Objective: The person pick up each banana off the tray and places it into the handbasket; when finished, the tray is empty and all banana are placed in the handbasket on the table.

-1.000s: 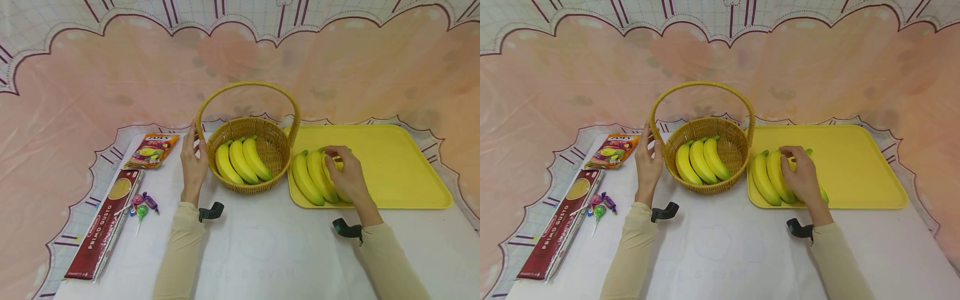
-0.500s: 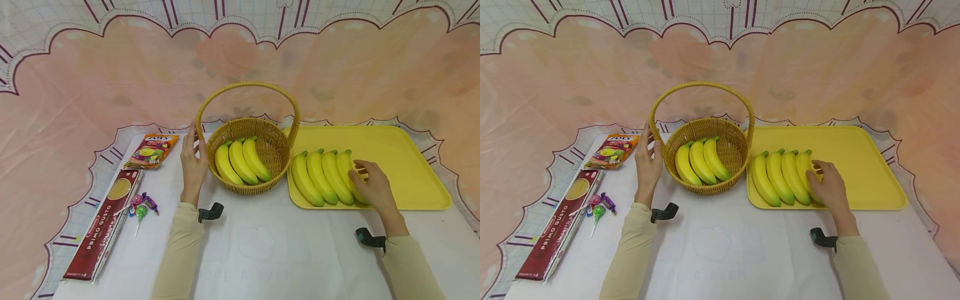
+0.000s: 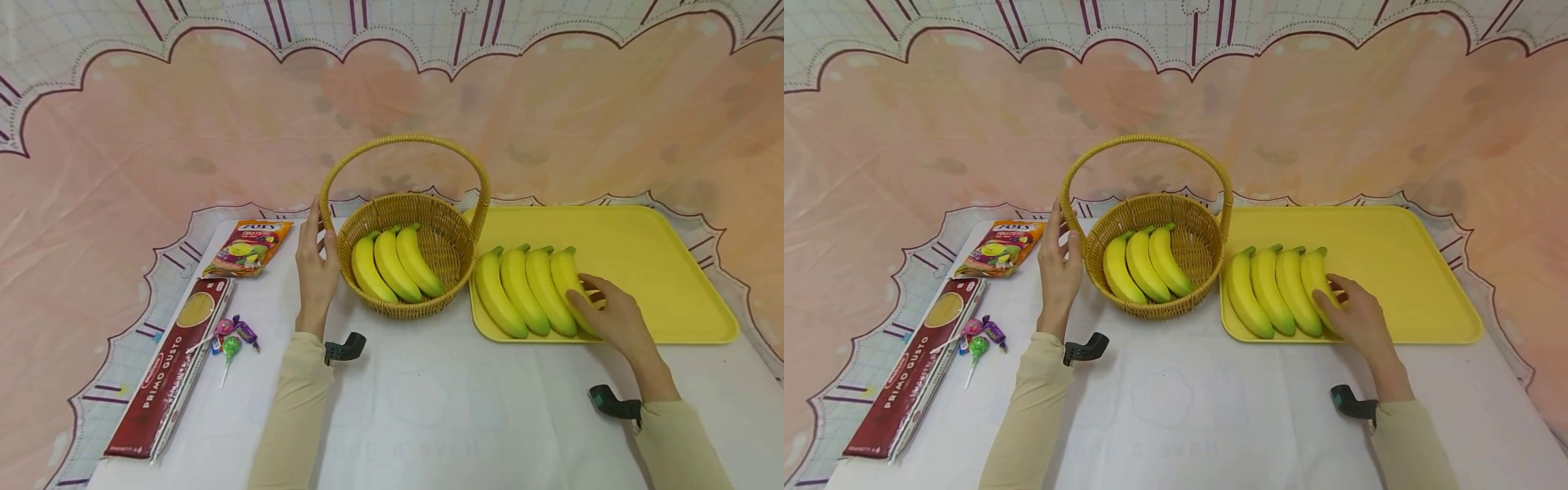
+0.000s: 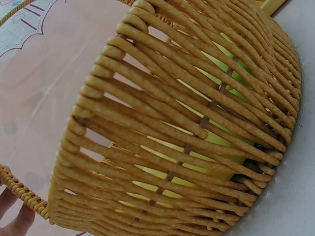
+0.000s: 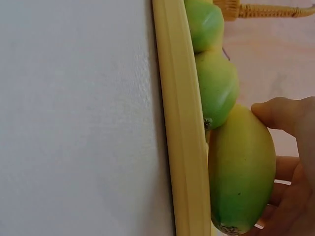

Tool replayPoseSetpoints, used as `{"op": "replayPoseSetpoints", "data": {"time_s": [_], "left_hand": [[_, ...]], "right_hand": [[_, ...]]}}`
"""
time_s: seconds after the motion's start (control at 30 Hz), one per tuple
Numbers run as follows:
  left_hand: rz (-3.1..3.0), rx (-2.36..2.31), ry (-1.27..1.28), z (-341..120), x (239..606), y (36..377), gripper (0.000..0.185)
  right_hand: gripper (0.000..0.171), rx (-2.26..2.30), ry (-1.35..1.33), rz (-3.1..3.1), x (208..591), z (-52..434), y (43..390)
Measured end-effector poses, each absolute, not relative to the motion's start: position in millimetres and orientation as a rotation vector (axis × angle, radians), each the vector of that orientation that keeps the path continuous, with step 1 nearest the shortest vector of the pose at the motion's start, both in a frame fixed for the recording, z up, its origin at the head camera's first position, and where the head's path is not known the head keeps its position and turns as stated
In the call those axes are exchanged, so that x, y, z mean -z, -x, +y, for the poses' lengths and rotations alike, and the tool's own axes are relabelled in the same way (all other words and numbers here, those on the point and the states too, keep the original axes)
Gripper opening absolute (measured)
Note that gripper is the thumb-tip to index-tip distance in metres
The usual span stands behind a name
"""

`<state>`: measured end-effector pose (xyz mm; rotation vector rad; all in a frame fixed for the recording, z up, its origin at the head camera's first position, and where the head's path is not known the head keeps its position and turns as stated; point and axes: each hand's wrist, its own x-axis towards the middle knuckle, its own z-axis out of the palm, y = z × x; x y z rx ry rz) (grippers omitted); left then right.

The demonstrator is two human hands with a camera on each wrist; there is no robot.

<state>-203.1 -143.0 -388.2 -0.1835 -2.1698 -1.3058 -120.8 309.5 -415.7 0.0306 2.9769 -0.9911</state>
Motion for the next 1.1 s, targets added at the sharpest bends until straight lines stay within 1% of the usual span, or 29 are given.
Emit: {"op": "replayPoseSetpoints", "data": {"time_s": [0.17, 0.33, 0.63, 0.9, 1.0, 1.1], "left_hand": [[-2.162, 1.298, 0.189, -144, 388, 203, 0.052], [-2.152, 1.292, 0.190, -144, 388, 203, 0.053], [-2.134, 1.275, 0.214, -144, 391, 203, 0.052], [-2.148, 1.285, 0.208, -143, 390, 202, 0.052], [-2.149, 1.285, 0.202, -143, 390, 202, 0.052], [-2.151, 1.285, 0.202, -143, 391, 202, 0.053]], "right_hand": [[0.061, 1.062, -0.006, 3.028, 411, 301, 114], [0.056, 1.123, 0.088, 3.068, 405, 285, 108], [0.052, 1.110, 0.224, 3.084, 396, 258, 101], [0.050, 1.057, 0.428, 3.081, 387, 234, 104], [0.050, 1.029, 0.519, 3.059, 384, 222, 109], [0.052, 1.037, 0.556, 3.016, 380, 209, 116]]}}
